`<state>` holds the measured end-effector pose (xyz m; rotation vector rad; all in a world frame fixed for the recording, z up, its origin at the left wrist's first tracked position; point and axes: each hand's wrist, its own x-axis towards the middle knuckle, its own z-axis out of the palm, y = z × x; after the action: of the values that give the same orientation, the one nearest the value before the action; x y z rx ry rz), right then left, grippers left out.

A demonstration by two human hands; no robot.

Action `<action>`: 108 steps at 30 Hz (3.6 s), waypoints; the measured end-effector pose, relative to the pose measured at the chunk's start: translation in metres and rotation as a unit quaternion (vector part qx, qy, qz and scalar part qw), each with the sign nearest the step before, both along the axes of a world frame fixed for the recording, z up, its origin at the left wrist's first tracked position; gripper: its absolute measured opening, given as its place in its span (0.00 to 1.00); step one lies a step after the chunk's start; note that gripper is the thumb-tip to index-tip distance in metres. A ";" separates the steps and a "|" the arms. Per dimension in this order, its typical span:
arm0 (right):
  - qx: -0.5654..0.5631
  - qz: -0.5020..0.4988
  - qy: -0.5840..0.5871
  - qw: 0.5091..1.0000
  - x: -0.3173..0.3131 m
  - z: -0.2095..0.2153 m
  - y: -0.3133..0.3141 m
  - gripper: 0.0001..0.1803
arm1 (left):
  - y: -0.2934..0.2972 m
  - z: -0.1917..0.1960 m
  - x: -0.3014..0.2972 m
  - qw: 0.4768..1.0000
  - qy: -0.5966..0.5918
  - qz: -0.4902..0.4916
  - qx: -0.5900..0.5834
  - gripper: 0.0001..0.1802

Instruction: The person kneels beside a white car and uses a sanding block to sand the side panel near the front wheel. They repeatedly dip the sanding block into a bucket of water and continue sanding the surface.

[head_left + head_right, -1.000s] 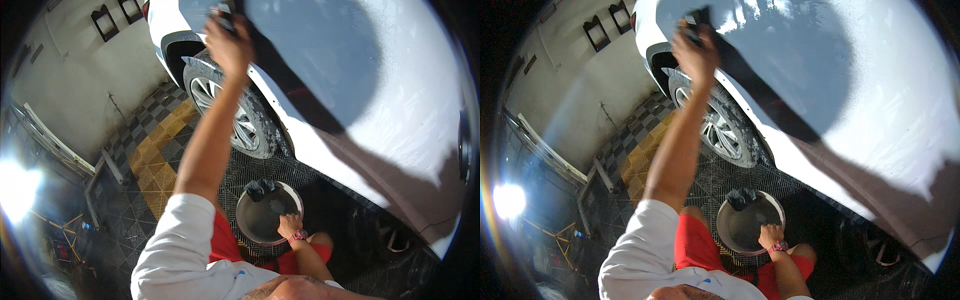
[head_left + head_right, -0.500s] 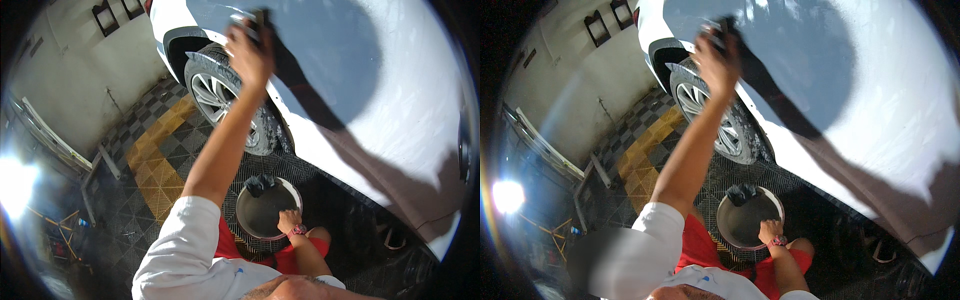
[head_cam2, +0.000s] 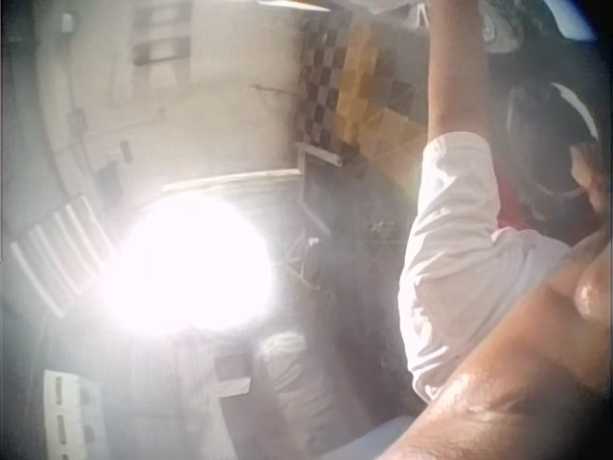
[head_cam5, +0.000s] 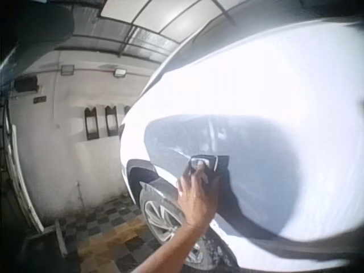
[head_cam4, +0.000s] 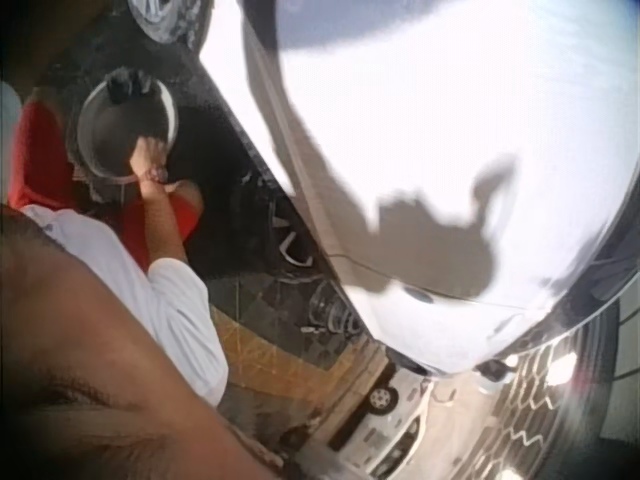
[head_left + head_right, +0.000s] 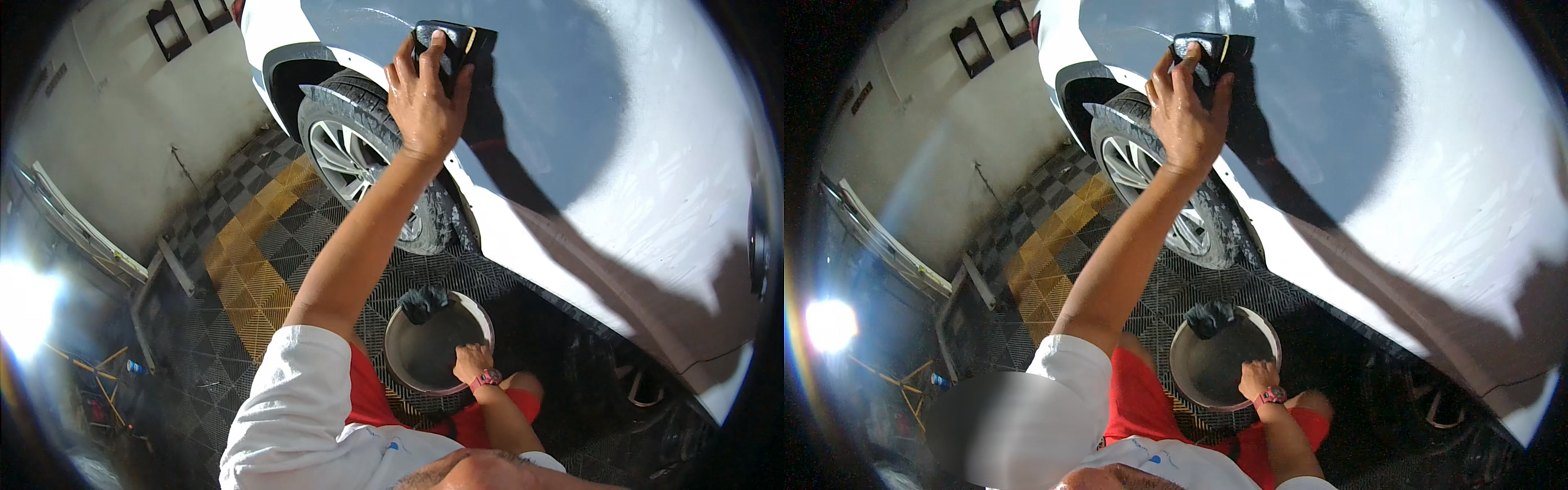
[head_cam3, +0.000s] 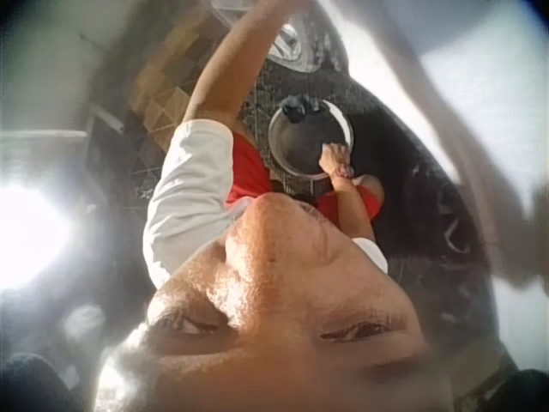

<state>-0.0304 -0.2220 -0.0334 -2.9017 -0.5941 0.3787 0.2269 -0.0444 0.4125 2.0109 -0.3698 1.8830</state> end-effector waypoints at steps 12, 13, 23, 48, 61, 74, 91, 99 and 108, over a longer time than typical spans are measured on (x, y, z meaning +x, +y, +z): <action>-0.004 -0.014 0.032 0.999 -0.002 0.004 0.000 0.13 | -0.040 -0.031 -0.010 0.992 0.049 -0.063 -0.098 0.37; -0.001 -0.005 0.025 1.000 -0.004 0.006 0.005 0.13 | -0.057 -0.074 -0.024 0.996 0.021 -0.073 -0.044 0.42; 0.010 -0.023 0.014 1.000 -0.004 0.003 0.000 0.13 | -0.001 -0.014 -0.003 0.983 0.065 -0.051 -0.161 0.34; 0.025 -0.024 0.011 0.999 -0.003 0.001 0.001 0.14 | -0.012 -0.047 0.007 0.946 0.096 -0.107 -0.290 0.29; 0.024 -0.008 -0.014 1.000 -0.003 0.003 0.005 0.12 | 0.032 -0.017 0.036 0.935 0.080 -0.098 -0.333 0.29; 0.003 -0.002 0.003 1.000 -0.005 0.006 0.008 0.12 | 0.038 0.017 0.029 0.928 0.087 -0.086 -0.353 0.36; 0.013 -0.015 0.009 1.000 -0.002 0.003 -0.002 0.13 | 0.027 0.009 0.033 0.987 0.027 0.055 -0.147 0.36; -0.009 0.005 0.032 0.999 -0.008 0.006 0.001 0.13 | 0.091 0.046 0.071 0.965 0.063 0.017 -0.255 0.33; 0.005 0.010 0.025 1.000 -0.005 0.004 0.007 0.13 | 0.194 0.102 0.115 0.918 0.140 -0.046 -0.367 0.37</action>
<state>-0.0351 -0.2147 -0.0297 -2.8701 -0.6160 0.4480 0.3419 0.1493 0.5144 1.6505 0.2866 1.3496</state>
